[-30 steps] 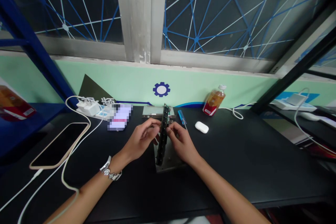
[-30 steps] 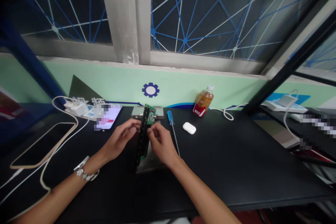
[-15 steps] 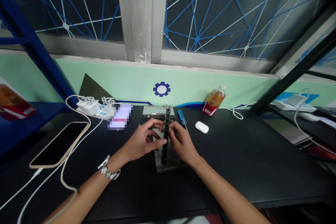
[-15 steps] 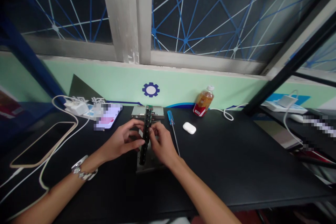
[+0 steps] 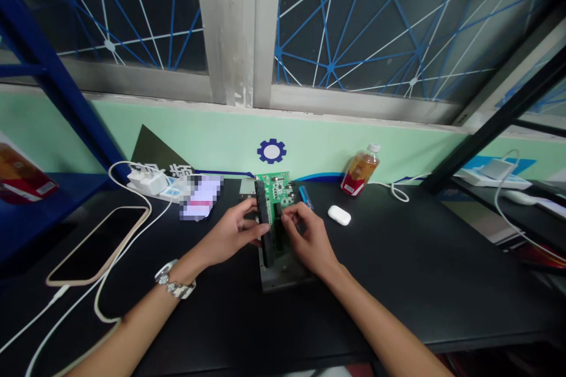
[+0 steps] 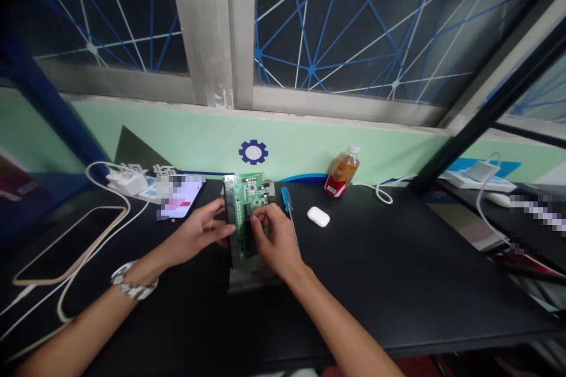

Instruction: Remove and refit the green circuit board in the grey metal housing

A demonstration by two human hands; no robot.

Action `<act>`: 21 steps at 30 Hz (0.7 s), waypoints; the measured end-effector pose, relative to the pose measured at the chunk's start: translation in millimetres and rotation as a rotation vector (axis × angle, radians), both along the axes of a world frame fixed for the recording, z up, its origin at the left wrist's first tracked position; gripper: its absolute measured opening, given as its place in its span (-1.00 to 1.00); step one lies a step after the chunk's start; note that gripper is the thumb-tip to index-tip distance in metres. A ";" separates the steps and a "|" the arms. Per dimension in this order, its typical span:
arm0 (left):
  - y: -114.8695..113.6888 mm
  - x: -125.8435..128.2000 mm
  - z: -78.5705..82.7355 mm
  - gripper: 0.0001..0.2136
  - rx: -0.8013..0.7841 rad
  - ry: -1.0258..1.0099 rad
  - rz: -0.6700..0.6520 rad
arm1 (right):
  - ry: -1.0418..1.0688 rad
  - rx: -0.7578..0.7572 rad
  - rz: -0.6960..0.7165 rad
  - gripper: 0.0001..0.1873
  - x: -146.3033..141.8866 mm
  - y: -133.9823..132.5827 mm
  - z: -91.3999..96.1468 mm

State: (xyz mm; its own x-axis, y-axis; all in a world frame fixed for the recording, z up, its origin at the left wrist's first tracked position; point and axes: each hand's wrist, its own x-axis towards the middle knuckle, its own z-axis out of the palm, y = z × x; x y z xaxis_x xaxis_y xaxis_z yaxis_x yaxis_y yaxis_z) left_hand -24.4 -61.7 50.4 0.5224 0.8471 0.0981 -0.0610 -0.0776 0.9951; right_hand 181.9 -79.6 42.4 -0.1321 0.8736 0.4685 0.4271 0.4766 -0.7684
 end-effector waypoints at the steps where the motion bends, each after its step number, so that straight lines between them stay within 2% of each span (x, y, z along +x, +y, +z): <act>1: 3.0 -3.5 -1.4 -0.51 -0.004 0.001 -0.002 | 0.018 -0.009 -0.007 -0.86 1.4 0.9 -0.2; 4: 11.3 -14.3 -6.8 -0.44 0.005 -0.017 0.035 | 0.138 -0.080 -0.062 -0.86 5.5 5.8 -3.1; 6: 14.7 -20.0 -9.4 -0.41 0.009 -0.019 0.051 | 0.234 -0.149 -0.068 -0.79 7.6 9.8 -5.9; 11: 16.7 -25.8 -6.8 -0.43 -0.020 0.023 0.044 | 0.327 -0.305 0.134 -0.67 8.0 12.6 -7.3; 16: 17.4 -21.5 -4.4 -0.50 -0.050 0.052 -0.002 | 0.391 -0.288 0.161 -0.66 0.9 2.4 -1.1; 21: 18.0 -10.9 -15.8 -0.53 -0.069 -0.043 0.017 | 0.460 -0.308 0.274 -0.69 -7.8 -7.3 1.8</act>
State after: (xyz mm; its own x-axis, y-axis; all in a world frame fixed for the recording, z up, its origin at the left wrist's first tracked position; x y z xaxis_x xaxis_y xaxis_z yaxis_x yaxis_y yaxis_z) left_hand -35.2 -43.8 34.6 0.5045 0.8612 0.0617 -0.1033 -0.0108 0.9946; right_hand 174.1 -86.9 44.2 -0.2153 0.9406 0.2624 -0.0877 0.2490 -0.9645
